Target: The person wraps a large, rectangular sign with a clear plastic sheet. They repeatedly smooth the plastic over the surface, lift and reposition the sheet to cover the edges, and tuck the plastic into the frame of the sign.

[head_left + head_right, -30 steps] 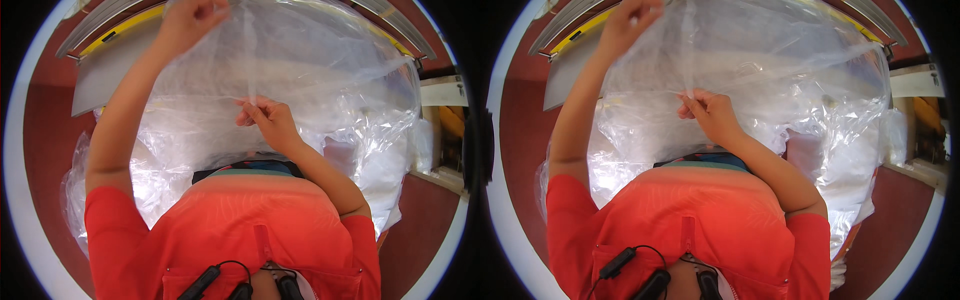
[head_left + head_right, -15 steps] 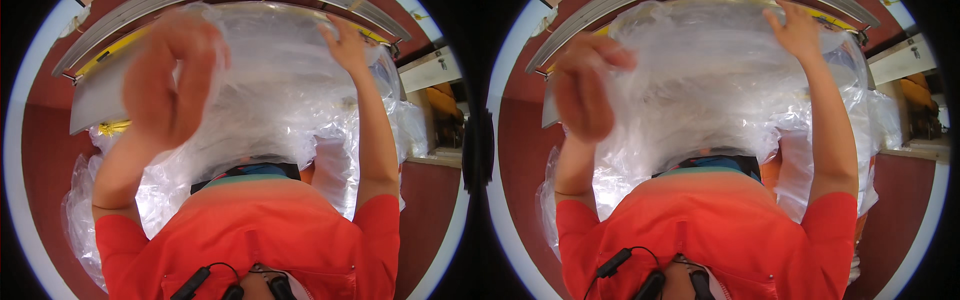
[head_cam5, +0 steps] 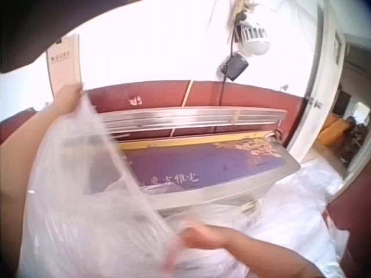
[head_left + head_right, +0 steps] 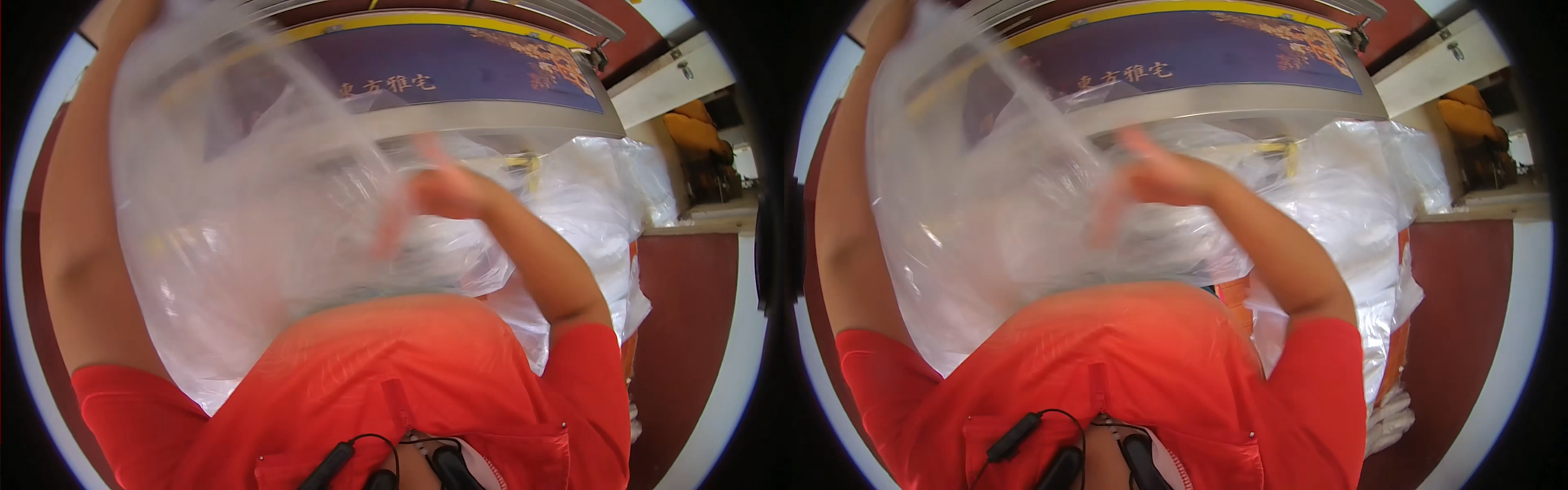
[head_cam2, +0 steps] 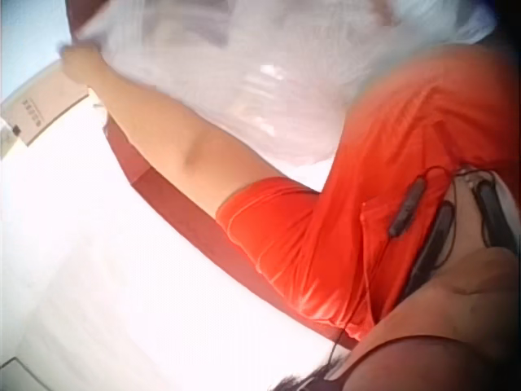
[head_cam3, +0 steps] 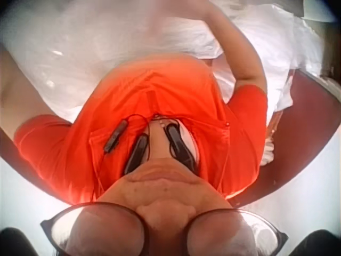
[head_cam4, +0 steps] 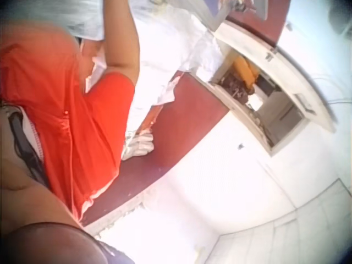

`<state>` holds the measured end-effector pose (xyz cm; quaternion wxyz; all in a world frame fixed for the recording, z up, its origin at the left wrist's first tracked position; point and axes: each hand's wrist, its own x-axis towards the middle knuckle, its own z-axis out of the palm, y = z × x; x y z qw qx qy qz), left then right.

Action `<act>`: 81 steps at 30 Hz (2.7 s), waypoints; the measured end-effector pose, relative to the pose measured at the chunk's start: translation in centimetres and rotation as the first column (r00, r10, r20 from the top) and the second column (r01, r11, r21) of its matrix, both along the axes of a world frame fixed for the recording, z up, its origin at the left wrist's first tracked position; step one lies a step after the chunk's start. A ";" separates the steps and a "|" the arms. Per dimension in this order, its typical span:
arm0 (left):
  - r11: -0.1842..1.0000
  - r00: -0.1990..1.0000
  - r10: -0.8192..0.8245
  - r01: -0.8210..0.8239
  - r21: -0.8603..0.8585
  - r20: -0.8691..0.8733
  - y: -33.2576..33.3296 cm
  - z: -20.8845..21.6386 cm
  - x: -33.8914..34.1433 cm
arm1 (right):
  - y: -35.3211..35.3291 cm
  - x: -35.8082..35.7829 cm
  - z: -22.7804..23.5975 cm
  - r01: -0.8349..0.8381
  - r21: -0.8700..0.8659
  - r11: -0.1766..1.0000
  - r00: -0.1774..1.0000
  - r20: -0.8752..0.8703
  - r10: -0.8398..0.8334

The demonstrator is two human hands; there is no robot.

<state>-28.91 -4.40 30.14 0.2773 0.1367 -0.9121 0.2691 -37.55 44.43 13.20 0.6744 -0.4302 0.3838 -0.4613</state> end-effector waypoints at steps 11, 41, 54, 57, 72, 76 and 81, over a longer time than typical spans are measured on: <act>0.473 0.649 0.744 -0.681 0.559 0.161 -13.9 -26.5 24.2 | 43.8 -24.7 21.6 0.859 -0.304 0.412 -0.490 -0.722 0.488; 0.432 0.593 0.805 -0.583 0.688 -0.004 1.2 -18.5 19.7 | -9.4 -16.2 4.7 0.577 -0.204 0.791 0.407 -0.768 -0.494; 0.418 0.678 0.730 -0.548 0.724 0.092 -1.9 -20.7 22.4 | -23.7 16.5 2.9 -0.576 0.001 0.817 0.814 -0.080 0.575; 0.371 0.621 0.778 -0.572 0.732 0.091 -1.3 -20.0 23.3 | -15.7 6.0 8.5 -0.418 0.054 0.907 0.817 -0.414 0.401; 0.504 0.701 0.683 -0.654 0.564 0.204 -9.4 -25.6 24.8 | 35.6 -20.9 14.3 0.667 -0.718 0.197 -0.695 -0.696 -0.180; 0.512 0.670 0.725 -0.679 0.526 0.159 -9.9 -25.6 25.6 | 23.0 -15.1 7.1 0.860 -0.197 -0.472 -0.487 -0.034 -0.873; 0.546 0.705 0.695 -0.644 0.536 0.140 -13.1 -26.9 26.9 | 30.6 -25.2 11.3 0.240 -0.922 -0.304 -0.867 -0.062 -0.494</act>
